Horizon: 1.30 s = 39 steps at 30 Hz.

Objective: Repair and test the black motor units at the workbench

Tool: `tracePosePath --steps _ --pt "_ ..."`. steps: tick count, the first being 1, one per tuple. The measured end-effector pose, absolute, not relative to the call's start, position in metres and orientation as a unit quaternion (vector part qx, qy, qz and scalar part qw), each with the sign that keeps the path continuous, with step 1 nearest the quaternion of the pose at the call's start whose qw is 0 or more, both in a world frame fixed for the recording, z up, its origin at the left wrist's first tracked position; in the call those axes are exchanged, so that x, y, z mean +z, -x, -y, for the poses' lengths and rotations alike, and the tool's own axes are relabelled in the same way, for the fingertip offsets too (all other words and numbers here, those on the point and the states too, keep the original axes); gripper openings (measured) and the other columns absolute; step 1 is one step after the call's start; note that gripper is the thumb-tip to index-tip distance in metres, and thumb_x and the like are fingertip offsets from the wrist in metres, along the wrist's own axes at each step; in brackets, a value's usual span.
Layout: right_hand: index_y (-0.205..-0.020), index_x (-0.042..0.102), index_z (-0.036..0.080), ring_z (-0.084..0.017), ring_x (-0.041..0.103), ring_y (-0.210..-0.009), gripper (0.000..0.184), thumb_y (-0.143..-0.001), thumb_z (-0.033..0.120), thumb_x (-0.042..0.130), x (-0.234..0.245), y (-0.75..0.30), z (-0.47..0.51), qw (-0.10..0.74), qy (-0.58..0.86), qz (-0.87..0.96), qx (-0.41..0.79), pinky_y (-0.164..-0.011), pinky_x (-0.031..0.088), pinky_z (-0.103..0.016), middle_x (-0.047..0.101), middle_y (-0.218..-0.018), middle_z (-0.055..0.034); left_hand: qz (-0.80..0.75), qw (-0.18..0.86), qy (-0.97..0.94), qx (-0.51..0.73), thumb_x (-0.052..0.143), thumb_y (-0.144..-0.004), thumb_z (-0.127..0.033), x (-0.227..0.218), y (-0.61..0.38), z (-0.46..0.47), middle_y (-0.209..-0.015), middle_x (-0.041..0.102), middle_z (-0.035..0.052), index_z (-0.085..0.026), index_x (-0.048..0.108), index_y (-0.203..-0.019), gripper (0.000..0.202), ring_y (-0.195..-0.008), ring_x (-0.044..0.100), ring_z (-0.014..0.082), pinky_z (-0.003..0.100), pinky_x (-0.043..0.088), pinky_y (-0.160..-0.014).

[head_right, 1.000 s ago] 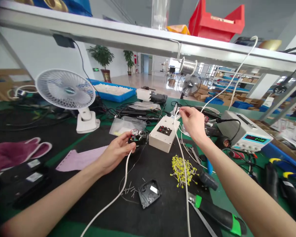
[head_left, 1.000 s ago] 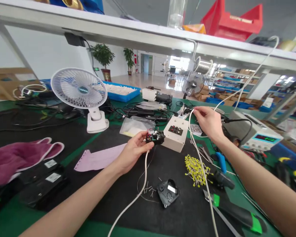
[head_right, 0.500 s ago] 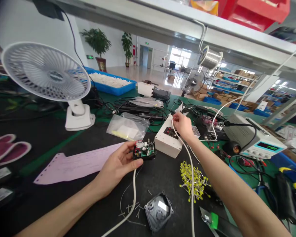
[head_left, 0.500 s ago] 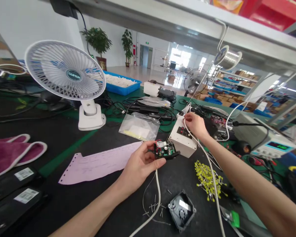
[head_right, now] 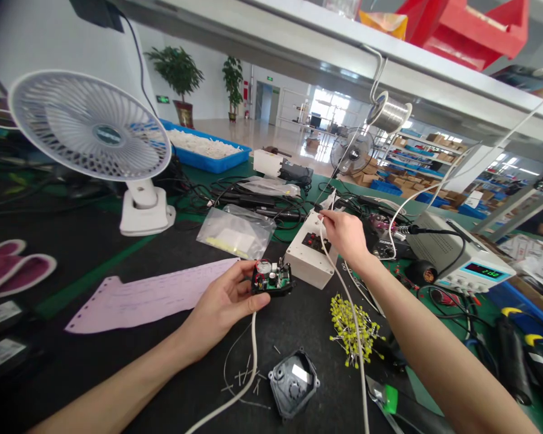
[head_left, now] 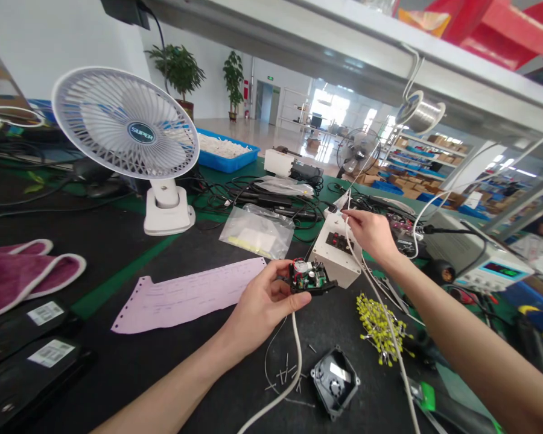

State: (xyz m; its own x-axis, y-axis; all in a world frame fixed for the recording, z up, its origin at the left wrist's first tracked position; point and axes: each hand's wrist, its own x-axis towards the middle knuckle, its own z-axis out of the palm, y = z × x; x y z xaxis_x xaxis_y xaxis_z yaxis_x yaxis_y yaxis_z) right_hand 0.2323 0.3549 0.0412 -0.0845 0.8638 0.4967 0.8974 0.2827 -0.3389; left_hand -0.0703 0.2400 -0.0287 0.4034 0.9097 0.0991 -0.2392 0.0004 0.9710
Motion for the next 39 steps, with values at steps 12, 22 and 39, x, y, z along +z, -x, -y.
tracePosePath --steps 12,22,39 --pt "-0.108 0.071 0.012 -0.014 0.066 -0.073 0.026 -0.105 0.038 0.070 0.033 -0.239 -0.340 0.415 0.595 0.659 0.199 -0.069 0.059 -0.027 0.071 -0.096 -0.0040 -0.307 0.625 -0.550 0.461 0.087 -0.084 -0.040 -0.029 0.070 -0.242 -0.130 0.070 0.0076 -0.024 0.059 -0.130 0.056 -0.118 0.067 0.0278 0.040 0.052 -0.099" --pt "-0.110 0.072 0.013 -0.018 0.071 -0.085 0.025 -0.098 0.033 0.080 0.027 -0.238 -0.336 0.468 0.550 0.626 0.293 -0.081 0.062 -0.034 0.073 -0.098 -0.0051 -0.307 0.628 -0.544 0.463 0.088 -0.083 -0.038 -0.027 0.071 -0.242 -0.130 0.071 0.0077 -0.025 0.061 -0.128 0.055 -0.117 0.068 0.0279 0.039 0.053 -0.096" --pt "-0.114 0.074 0.013 -0.021 0.073 -0.091 0.044 -0.090 0.048 0.085 0.028 -0.241 -0.333 0.462 0.526 0.642 0.313 -0.077 0.061 -0.031 0.076 -0.104 -0.0100 -0.309 0.630 -0.545 0.459 0.088 -0.083 -0.039 -0.029 0.070 -0.242 -0.129 0.072 0.0066 -0.026 0.060 -0.128 0.055 -0.114 0.068 0.0261 0.037 0.053 -0.092"
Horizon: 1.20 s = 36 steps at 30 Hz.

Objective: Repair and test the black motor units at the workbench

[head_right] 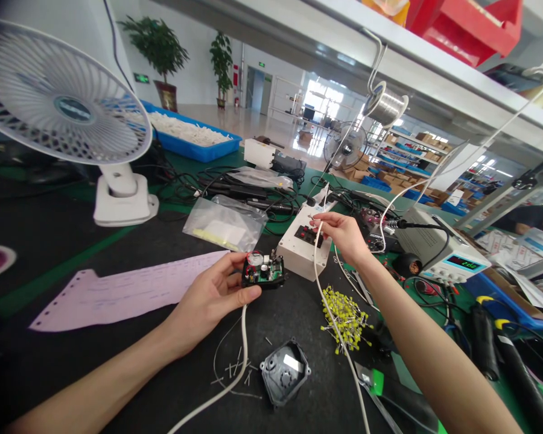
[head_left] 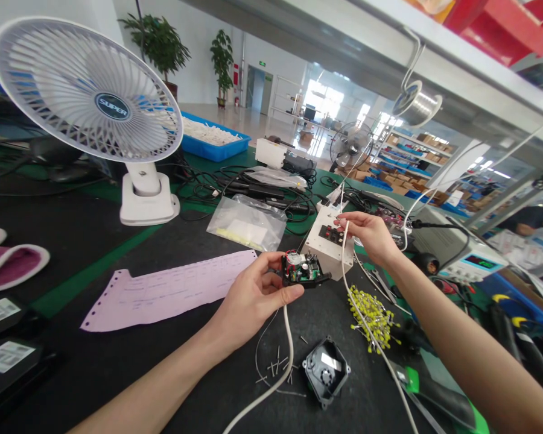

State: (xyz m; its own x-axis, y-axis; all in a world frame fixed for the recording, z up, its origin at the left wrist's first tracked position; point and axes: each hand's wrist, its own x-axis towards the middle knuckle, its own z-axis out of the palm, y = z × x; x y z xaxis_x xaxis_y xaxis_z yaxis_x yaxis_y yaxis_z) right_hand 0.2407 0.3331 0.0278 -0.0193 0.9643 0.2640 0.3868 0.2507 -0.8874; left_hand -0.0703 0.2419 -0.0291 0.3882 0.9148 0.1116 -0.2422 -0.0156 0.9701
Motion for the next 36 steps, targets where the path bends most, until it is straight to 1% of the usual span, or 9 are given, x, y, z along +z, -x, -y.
tracePosePath --steps 2,4,9,14,22,30,33,36 --pt "-0.114 0.073 0.012 -0.020 0.073 -0.088 0.038 -0.095 0.045 0.081 0.026 -0.241 -0.336 0.446 0.539 0.657 0.282 -0.077 0.061 -0.033 0.075 -0.101 -0.0081 -0.309 0.631 -0.545 0.457 0.088 -0.082 -0.040 -0.028 0.070 -0.242 -0.128 0.072 0.0063 -0.026 0.060 -0.129 0.056 -0.112 0.069 0.0257 0.036 0.052 -0.091" --pt "-0.113 0.073 0.013 -0.020 0.072 -0.088 0.033 -0.098 0.043 0.078 0.025 -0.242 -0.339 0.426 0.553 0.672 0.248 -0.082 0.061 -0.036 0.075 -0.101 -0.0071 -0.310 0.630 -0.546 0.457 0.088 -0.082 -0.040 -0.028 0.070 -0.241 -0.128 0.072 0.0067 -0.025 0.060 -0.129 0.057 -0.111 0.069 0.0257 0.036 0.053 -0.089" --pt "-0.106 0.076 0.015 -0.021 0.071 -0.098 0.025 -0.100 0.039 0.077 0.025 -0.245 -0.343 0.372 0.584 0.706 0.148 -0.099 0.057 -0.044 0.075 -0.104 -0.0060 -0.310 0.625 -0.550 0.459 0.088 -0.082 -0.041 -0.028 0.070 -0.241 -0.126 0.072 0.0073 -0.025 0.060 -0.128 0.056 -0.110 0.069 0.0263 0.037 0.053 -0.090" --pt "-0.106 0.076 0.016 -0.022 0.071 -0.101 0.019 -0.102 0.035 0.074 0.029 -0.241 -0.339 0.336 0.597 0.724 0.081 -0.105 0.053 -0.046 0.075 -0.106 -0.0055 -0.312 0.625 -0.554 0.454 0.088 -0.081 -0.043 -0.028 0.070 -0.241 -0.125 0.073 0.0073 -0.025 0.059 -0.129 0.059 -0.110 0.069 0.0272 0.038 0.053 -0.089" --pt "-0.106 0.076 0.017 -0.021 0.072 -0.100 0.017 -0.104 0.033 0.072 0.030 -0.237 -0.337 0.310 0.603 0.734 0.040 -0.103 0.054 -0.044 0.075 -0.106 -0.0052 -0.310 0.626 -0.556 0.450 0.088 -0.082 -0.044 -0.030 0.071 -0.241 -0.126 0.072 0.0078 -0.025 0.058 -0.130 0.060 -0.110 0.070 0.0279 0.039 0.054 -0.089" --pt "-0.110 0.074 0.016 -0.020 0.072 -0.096 0.021 -0.106 0.036 0.069 0.021 -0.238 -0.335 0.317 0.614 0.723 0.013 -0.095 0.059 -0.041 0.074 -0.105 -0.0055 -0.310 0.633 -0.554 0.443 0.087 -0.083 -0.044 -0.027 0.070 -0.241 -0.123 0.073 0.0058 -0.025 0.057 -0.131 0.059 -0.110 0.069 0.0259 0.038 0.052 -0.090" --pt "-0.108 0.075 0.016 -0.019 0.072 -0.093 0.018 -0.105 0.033 0.071 0.019 -0.233 -0.331 0.322 0.623 0.713 -0.013 -0.095 0.059 -0.041 0.074 -0.102 -0.0046 -0.314 0.633 -0.556 0.438 0.087 -0.085 -0.043 -0.025 0.071 -0.240 -0.126 0.071 0.0044 -0.026 0.056 -0.131 0.058 -0.112 0.068 0.0242 0.038 0.051 -0.093" --pt "-0.108 0.076 0.017 -0.019 0.072 -0.091 0.014 -0.104 0.029 0.072 0.019 -0.227 -0.326 0.325 0.631 0.704 -0.039 -0.096 0.058 -0.041 0.075 -0.101 -0.0039 -0.315 0.633 -0.556 0.437 0.087 -0.085 -0.043 -0.025 0.072 -0.240 -0.125 0.071 0.0038 -0.026 0.055 -0.131 0.059 -0.113 0.067 0.0236 0.038 0.051 -0.095"
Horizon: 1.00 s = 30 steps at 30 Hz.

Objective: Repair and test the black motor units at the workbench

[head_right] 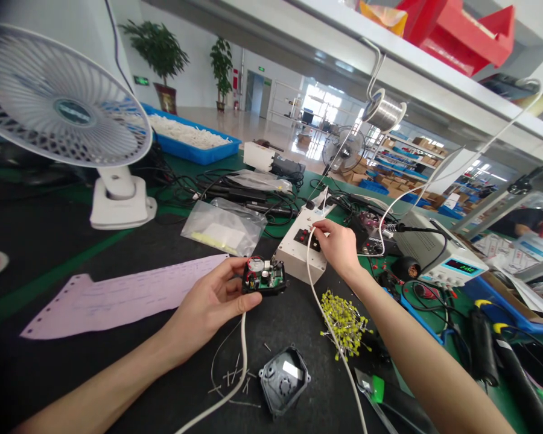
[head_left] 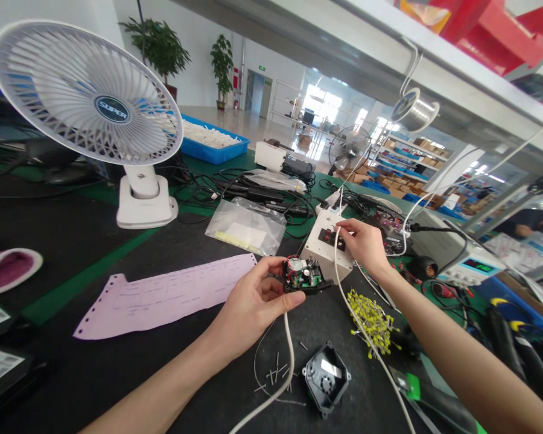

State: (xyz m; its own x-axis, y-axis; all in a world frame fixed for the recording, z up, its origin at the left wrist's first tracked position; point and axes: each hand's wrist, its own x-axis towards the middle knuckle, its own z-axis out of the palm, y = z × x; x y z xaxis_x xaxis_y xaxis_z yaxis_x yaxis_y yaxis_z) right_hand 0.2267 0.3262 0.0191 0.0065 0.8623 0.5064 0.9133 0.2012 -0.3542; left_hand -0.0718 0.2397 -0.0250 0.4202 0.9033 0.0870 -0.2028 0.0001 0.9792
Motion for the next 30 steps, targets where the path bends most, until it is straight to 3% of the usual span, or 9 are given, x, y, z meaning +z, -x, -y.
tracePosePath --steps 7,22,30 --pt "-0.108 0.077 0.018 -0.019 0.073 -0.086 0.008 -0.102 0.022 0.072 0.021 -0.219 -0.323 0.326 0.636 0.698 -0.047 -0.093 0.058 -0.039 0.076 -0.097 -0.0023 -0.312 0.639 -0.553 0.433 0.086 -0.085 -0.043 -0.028 0.070 -0.240 -0.123 0.072 0.0050 -0.025 0.055 -0.133 0.060 -0.111 0.069 0.0248 0.038 0.052 -0.094" --pt "-0.102 0.075 0.016 -0.017 0.070 -0.083 0.010 -0.101 0.026 0.073 0.022 -0.222 -0.326 0.320 0.627 0.710 0.011 -0.086 0.057 -0.035 0.074 -0.095 -0.0021 -0.311 0.640 -0.554 0.432 0.087 -0.084 -0.042 -0.027 0.071 -0.239 -0.122 0.073 0.0061 -0.024 0.055 -0.132 0.060 -0.109 0.069 0.0248 0.040 0.052 -0.094" --pt "-0.107 0.072 0.014 -0.017 0.069 -0.085 0.021 -0.104 0.035 0.072 0.018 -0.234 -0.343 0.302 0.625 0.718 0.049 -0.082 0.060 -0.034 0.071 -0.096 -0.0036 -0.314 0.635 -0.557 0.432 0.088 -0.083 -0.043 -0.027 0.071 -0.240 -0.120 0.073 0.0052 -0.025 0.055 -0.132 0.061 -0.109 0.070 0.0247 0.038 0.052 -0.092"
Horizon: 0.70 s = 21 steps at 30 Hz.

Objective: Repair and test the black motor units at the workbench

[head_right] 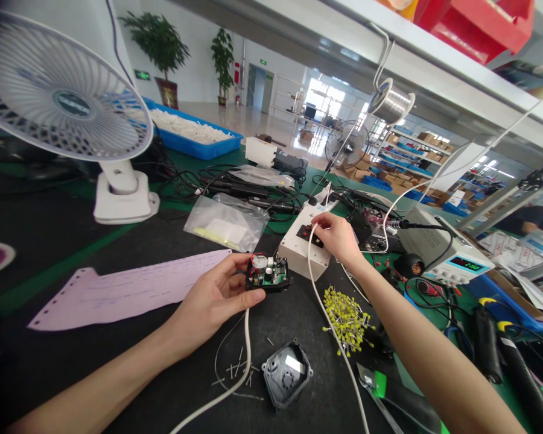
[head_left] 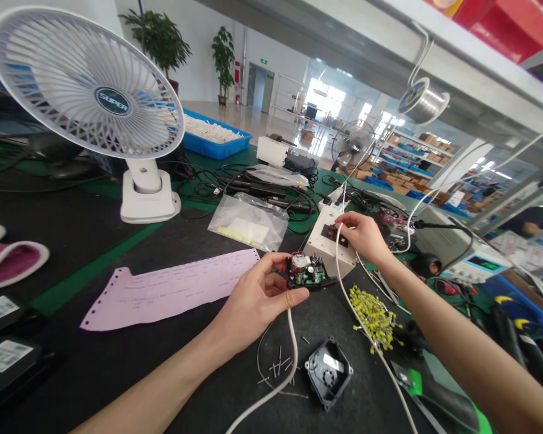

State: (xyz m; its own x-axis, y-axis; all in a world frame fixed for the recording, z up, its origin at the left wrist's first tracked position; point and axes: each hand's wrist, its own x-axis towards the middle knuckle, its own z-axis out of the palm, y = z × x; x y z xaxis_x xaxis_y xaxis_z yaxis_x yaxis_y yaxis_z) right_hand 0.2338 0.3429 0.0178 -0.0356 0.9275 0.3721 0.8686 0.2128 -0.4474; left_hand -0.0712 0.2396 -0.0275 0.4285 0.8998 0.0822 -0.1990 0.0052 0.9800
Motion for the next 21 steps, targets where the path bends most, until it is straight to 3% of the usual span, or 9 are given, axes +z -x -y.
tracePosePath --steps 9,14,19,21 --pt "-0.105 0.076 0.016 -0.018 0.070 -0.087 0.013 -0.102 0.029 0.073 0.027 -0.233 -0.342 0.280 0.614 0.737 0.021 -0.090 0.058 -0.038 0.073 -0.096 -0.0028 -0.342 0.610 -0.580 0.418 0.087 -0.082 -0.049 -0.028 0.073 -0.239 -0.107 0.075 0.0040 -0.025 0.056 -0.132 0.064 -0.093 0.069 0.0211 0.035 0.051 -0.082" --pt "-0.104 0.077 0.017 -0.018 0.070 -0.085 0.007 -0.099 0.018 0.073 0.032 -0.228 -0.338 0.276 0.601 0.750 -0.002 -0.090 0.057 -0.037 0.074 -0.093 -0.0018 -0.399 0.516 -0.659 0.375 0.086 -0.080 -0.055 -0.027 0.076 -0.239 -0.078 0.062 -0.0046 -0.027 0.060 -0.131 0.064 -0.072 0.061 0.0172 0.031 0.047 -0.069" --pt "-0.105 0.075 0.017 -0.018 0.072 -0.088 0.011 -0.095 0.013 0.072 0.035 -0.228 -0.338 0.274 0.589 0.761 -0.002 -0.085 0.057 -0.034 0.076 -0.096 -0.0027 -0.441 0.432 -0.718 0.322 0.083 -0.079 -0.061 -0.032 0.073 -0.237 -0.071 0.059 -0.0052 -0.028 0.064 -0.129 0.062 -0.066 0.060 0.0196 0.032 0.043 -0.064" --pt "-0.105 0.073 0.016 -0.019 0.073 -0.089 0.011 -0.095 0.011 0.073 0.036 -0.227 -0.339 0.275 0.587 0.761 -0.001 -0.086 0.057 -0.034 0.076 -0.097 -0.0029 -0.445 0.381 -0.753 0.299 0.082 -0.081 -0.058 -0.034 0.071 -0.234 -0.078 0.064 -0.0023 -0.027 0.066 -0.128 0.059 -0.070 0.062 0.0213 0.033 0.043 -0.065"
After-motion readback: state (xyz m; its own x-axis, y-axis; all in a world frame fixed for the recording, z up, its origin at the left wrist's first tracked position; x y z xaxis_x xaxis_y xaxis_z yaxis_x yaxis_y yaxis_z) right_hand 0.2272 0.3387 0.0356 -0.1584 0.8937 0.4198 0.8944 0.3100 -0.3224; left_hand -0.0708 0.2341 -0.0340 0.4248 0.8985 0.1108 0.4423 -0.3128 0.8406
